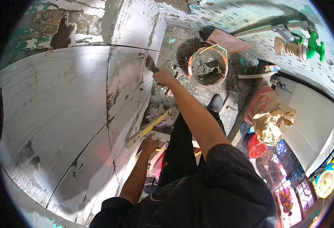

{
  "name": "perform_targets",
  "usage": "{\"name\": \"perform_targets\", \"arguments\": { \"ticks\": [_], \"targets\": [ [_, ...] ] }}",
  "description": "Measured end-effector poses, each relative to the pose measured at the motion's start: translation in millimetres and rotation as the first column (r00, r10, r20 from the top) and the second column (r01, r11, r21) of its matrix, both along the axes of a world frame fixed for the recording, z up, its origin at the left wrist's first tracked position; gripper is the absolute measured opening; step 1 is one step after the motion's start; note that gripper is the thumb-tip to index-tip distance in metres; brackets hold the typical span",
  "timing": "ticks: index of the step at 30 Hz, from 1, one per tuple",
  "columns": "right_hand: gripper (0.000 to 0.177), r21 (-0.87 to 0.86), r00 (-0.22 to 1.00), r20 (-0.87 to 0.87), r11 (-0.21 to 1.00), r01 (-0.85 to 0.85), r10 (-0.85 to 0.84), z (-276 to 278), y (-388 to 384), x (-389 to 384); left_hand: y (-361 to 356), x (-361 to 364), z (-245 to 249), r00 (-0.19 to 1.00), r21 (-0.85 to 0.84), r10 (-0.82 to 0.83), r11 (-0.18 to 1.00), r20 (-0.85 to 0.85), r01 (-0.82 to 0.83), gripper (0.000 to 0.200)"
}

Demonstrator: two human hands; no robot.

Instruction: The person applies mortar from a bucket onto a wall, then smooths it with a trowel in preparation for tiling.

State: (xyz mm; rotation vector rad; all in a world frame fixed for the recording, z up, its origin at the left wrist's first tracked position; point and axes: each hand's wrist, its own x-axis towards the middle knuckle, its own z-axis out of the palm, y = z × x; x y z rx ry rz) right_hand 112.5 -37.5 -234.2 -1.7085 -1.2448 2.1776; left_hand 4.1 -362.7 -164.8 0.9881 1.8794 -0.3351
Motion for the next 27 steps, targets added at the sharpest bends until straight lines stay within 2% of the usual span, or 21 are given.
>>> {"name": "perform_targets", "arguments": {
  "ticks": [3, 6, 9, 11, 14, 16, 18, 20, 23, 25, 27],
  "targets": [
    [0.025, 0.099, 0.996, 0.086, 0.995, -0.031, 0.022, -44.6, 21.7, -21.4, -11.7, -8.9, -12.3, 0.995, -0.051, 0.092, 0.995, 0.038, -0.09, 0.057],
    [0.027, 0.108, 0.978, 0.08, 0.974, -0.2, 0.192, -5.3, 33.5, -12.3, -11.1, -11.7, -8.1, 0.997, -0.032, 0.071, 0.997, 0.024, -0.07, 0.058],
    [0.027, 0.146, 0.951, -0.149, 0.957, -0.249, 0.27, 7.0, 14.6, 26.8, -4.0, -8.2, 1.0, 1.0, -0.075, 0.029, 0.997, -0.003, -0.029, 0.058],
    [0.026, -0.034, 0.969, -0.226, 0.994, -0.106, 0.095, 28.8, -3.2, 45.3, -15.2, -7.8, -8.2, 0.999, -0.027, 0.036, 0.999, 0.015, -0.035, 0.058],
    [0.026, 0.021, 0.996, -0.052, 0.997, 0.072, -0.071, -11.4, -23.8, 55.8, -27.8, -8.0, -19.4, 0.997, 0.01, 0.05, 0.999, 0.058, -0.051, 0.059],
    [0.029, 0.305, 0.999, -0.033, 0.952, 0.032, -0.023, -46.5, -15.5, 55.1, -29.0, -9.3, -22.0, 0.996, 0.017, 0.055, 0.998, 0.07, -0.056, 0.059],
    [0.03, 0.428, 0.99, 0.142, 0.902, -0.051, -0.012, -86.2, 10.1, 46.8, -27.8, -11.5, -18.1, 0.997, 0.013, 0.049, 0.999, 0.061, -0.05, 0.058],
    [0.03, 0.254, 0.976, 0.213, 0.963, -0.09, 0.035, -74.5, 51.9, 32.6, -24.0, -13.0, -13.4, 0.997, 0.002, 0.066, 0.998, 0.03, -0.066, 0.057],
    [0.031, 0.151, 0.919, 0.349, 0.956, -0.25, 0.185, -93.7, 102.1, 22.9, -26.5, -22.6, -16.8, 0.999, -0.045, 0.044, 0.998, 0.01, -0.044, 0.052],
    [0.034, 0.428, 0.877, 0.457, 0.828, -0.362, 0.147, -99.3, 119.9, 27.5, -34.7, -28.5, -22.7, 1.0, -0.024, 0.02, 1.0, 0.008, -0.019, 0.052],
    [0.038, 0.577, 0.852, 0.511, 0.69, -0.438, 0.114, -123.5, 136.2, 32.0, -40.4, -31.0, -30.4, 0.999, -0.039, 0.025, 0.999, 0.028, -0.024, 0.05]
  ]
}}
